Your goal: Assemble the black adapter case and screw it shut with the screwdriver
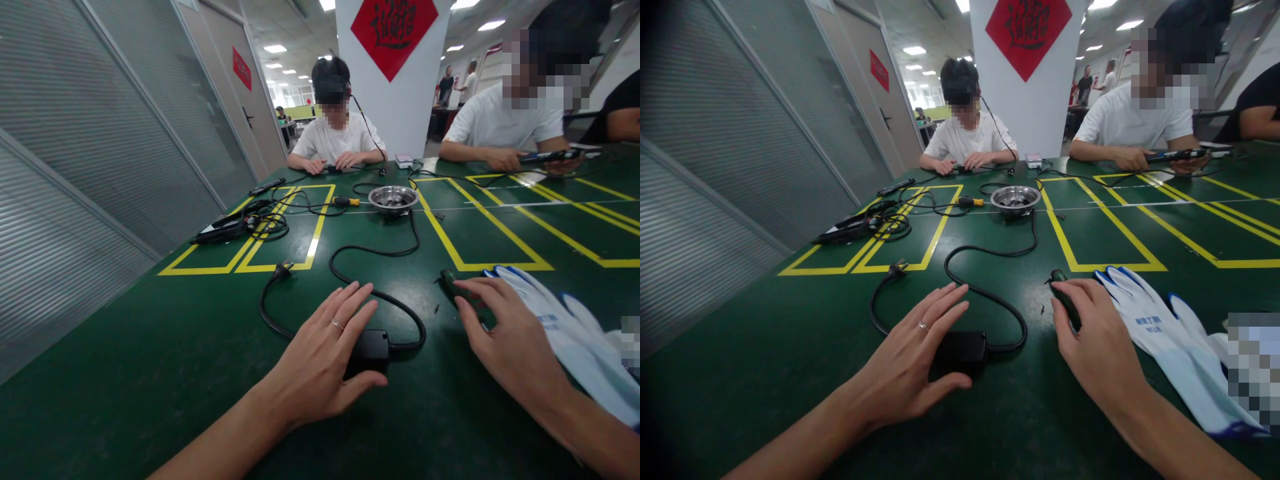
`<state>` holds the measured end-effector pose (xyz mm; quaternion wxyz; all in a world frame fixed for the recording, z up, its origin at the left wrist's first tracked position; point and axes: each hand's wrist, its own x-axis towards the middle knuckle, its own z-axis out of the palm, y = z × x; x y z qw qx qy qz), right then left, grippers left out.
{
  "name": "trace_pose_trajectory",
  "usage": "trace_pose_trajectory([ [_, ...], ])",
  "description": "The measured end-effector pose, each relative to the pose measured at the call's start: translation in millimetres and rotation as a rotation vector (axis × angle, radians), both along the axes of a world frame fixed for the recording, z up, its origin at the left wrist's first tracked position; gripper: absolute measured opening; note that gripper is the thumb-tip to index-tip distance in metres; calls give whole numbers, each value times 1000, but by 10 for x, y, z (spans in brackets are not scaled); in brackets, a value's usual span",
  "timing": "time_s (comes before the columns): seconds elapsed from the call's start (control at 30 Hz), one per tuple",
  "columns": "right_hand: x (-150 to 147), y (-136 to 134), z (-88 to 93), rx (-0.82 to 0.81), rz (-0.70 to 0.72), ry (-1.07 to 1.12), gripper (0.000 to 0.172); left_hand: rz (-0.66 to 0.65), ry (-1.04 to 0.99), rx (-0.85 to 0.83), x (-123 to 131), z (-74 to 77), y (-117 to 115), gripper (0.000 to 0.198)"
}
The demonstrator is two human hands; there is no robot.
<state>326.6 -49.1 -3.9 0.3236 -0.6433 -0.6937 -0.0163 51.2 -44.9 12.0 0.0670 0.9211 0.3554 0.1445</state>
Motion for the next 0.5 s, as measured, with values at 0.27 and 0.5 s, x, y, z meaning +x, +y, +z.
trace_pose_trajectory([
  [0.27,337,193,-226,-269,-108,-159,45,69,201,-51,116,-174,-44,69],
  [0.5,392,229,88,-261,-174,114,36,84,194,-13,78,-113,-72,76],
])
